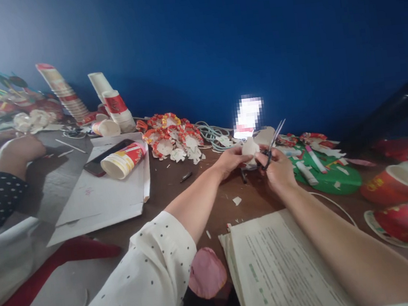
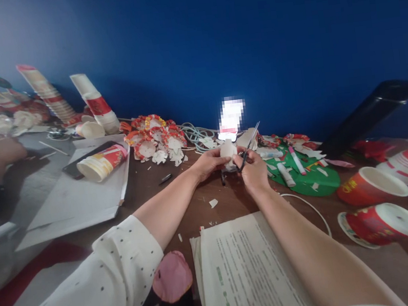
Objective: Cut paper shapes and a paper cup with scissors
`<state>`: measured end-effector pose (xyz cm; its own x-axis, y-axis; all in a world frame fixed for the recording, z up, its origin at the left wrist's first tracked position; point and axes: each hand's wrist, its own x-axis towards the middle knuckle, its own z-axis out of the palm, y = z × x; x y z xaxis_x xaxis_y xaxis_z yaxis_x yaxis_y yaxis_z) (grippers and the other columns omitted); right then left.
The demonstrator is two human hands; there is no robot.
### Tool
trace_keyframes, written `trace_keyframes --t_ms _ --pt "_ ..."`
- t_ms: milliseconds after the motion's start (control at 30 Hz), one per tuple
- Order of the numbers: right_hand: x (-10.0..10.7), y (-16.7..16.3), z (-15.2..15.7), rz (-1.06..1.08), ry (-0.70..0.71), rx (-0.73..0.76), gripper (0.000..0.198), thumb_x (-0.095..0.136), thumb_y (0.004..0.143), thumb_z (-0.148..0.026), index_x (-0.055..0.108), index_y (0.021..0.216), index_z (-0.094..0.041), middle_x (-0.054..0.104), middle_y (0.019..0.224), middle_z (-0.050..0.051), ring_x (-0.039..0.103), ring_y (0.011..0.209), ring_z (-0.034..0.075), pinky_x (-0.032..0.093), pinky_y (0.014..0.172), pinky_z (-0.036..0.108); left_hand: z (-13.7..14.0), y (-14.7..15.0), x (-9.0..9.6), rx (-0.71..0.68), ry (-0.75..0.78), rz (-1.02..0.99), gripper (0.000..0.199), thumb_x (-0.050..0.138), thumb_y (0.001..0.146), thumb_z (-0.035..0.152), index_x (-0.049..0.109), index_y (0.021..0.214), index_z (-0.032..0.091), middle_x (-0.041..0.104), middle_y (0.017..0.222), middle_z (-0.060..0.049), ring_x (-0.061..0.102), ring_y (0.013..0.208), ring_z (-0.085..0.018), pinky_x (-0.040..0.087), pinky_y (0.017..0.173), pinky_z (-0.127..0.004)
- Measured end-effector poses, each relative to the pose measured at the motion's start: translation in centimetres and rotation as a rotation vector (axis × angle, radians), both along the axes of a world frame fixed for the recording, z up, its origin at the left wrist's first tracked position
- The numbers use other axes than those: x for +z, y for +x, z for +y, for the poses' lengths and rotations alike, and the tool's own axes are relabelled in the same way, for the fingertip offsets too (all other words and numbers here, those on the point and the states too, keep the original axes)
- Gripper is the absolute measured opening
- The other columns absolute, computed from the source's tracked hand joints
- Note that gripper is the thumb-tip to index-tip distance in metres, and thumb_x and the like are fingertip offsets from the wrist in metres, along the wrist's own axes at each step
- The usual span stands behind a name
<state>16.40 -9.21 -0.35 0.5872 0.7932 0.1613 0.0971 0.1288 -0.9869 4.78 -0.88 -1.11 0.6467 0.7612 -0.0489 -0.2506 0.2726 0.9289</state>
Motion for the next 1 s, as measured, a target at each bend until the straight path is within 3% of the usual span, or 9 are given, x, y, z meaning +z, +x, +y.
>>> trace_keyframes --t_ms 367,767,1000 --pt "0.03 -0.41 -0.38 -0.013 -0.118 0.117 0.052 0.078 0.064 -0.047 0.071 0.106 -0.017 0.069 0.071 0.003 0.06 0.059 0.016 0.039 0.042 0.022 0.25 -0.23 0.24 0.189 -0.074 -0.044 0.017 0.077 0.068 0.017 0.065 0.079 0.013 0.065 0.072 0.0 0.059 0.064 -0.009 0.045 0.066 -0.024" --pt "-0.33 -0.88 -0.38 -0.007 -0.149 0.169 0.057 0.079 0.063 -0.05 0.07 0.108 -0.017 0.07 0.073 0.003 0.064 0.062 0.018 0.039 0.044 0.023 0.41 -0.28 0.22 0.185 -0.139 -0.096 0.011 0.064 0.07 0.004 0.066 0.077 0.012 0.065 0.067 -0.001 0.059 0.061 -0.009 0.046 0.067 -0.023" --pt "-0.23 -0.9 -0.48 -0.028 -0.166 0.161 0.057 0.08 0.062 -0.049 0.071 0.107 -0.017 0.069 0.069 0.003 0.063 0.061 0.018 0.041 0.045 0.024 0.45 -0.26 -0.09 0.155 -0.139 -0.147 0.015 0.07 0.066 0.006 0.066 0.079 0.012 0.067 0.069 -0.001 0.06 0.063 -0.01 0.047 0.069 -0.024"
